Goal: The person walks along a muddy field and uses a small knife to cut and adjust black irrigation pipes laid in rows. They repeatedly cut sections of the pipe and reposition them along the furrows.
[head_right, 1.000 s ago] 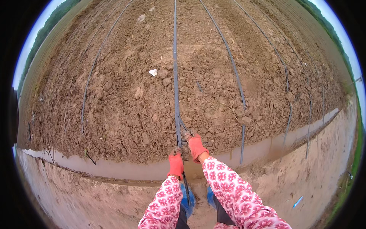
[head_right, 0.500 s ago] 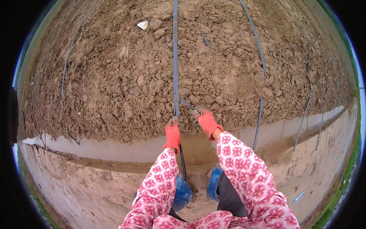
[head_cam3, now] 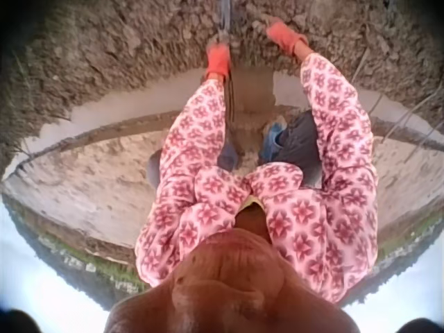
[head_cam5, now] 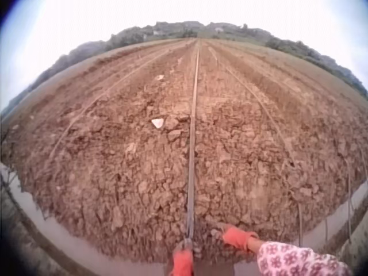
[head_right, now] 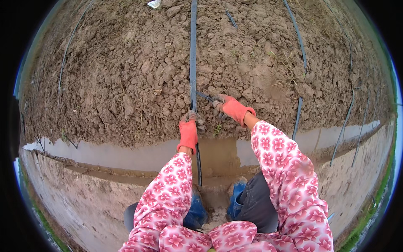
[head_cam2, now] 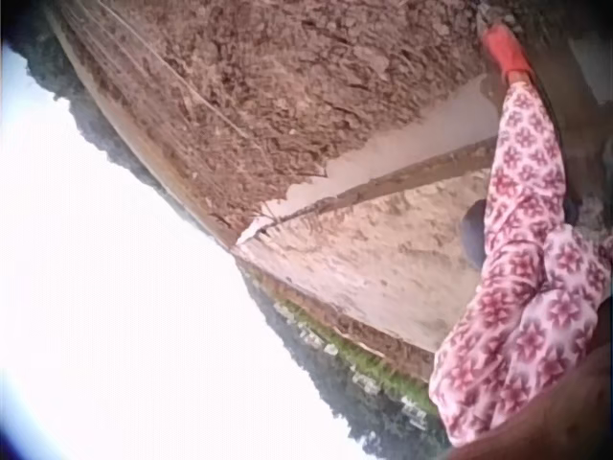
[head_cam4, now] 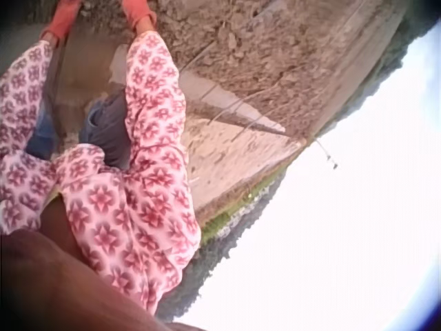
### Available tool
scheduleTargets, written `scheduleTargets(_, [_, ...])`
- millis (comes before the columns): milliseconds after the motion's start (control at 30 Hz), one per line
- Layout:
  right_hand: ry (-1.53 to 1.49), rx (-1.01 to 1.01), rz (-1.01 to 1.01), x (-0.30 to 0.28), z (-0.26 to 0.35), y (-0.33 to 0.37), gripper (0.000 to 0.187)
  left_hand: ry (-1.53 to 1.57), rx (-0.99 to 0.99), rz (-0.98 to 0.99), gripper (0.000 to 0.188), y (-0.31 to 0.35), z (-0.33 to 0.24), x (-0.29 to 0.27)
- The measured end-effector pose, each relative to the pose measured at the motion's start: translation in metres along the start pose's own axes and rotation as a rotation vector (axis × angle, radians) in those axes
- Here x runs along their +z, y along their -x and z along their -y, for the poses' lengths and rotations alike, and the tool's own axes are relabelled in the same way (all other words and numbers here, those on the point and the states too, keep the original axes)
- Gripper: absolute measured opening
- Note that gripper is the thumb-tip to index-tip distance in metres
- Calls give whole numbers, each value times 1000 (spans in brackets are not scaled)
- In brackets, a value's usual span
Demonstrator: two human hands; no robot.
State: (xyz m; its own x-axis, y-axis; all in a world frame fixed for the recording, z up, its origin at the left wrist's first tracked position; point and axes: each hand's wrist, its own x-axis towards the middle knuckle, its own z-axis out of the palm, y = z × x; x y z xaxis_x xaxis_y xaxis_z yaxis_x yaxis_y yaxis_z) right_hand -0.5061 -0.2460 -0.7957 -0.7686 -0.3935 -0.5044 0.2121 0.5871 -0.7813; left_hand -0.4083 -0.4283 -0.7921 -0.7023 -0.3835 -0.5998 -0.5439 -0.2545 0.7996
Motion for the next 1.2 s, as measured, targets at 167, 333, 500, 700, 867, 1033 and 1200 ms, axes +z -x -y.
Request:
scheduleTargets(167, [26,-31,-70,7,13,-1,48,107,-42,85,32,-5,1,-4])
scheduleTargets(333, [20,49,-13,-12,-2,-4,39,44,-56,111,32,-11,3,-5])
scheduleTargets(500, [28,95,85,-23,12,12,40,236,-150,112,25,-17,5,-3])
scheduleTargets(700, [4,71,167,-37,7,19,50,209,-173,102,22,-11,-4,2])
scheduleTargets(867, [80,115,205,-40,11,24,54,192,-143,43,31,-13,2,1])
scheduleTargets(1033, [204,204,175,-38,49,36,62,133,-186,-27,28,-25,19,-5])
scheduleTargets(1200, [60,105,141,-31,3,21,66,178,-180,73,29,0,-14,8])
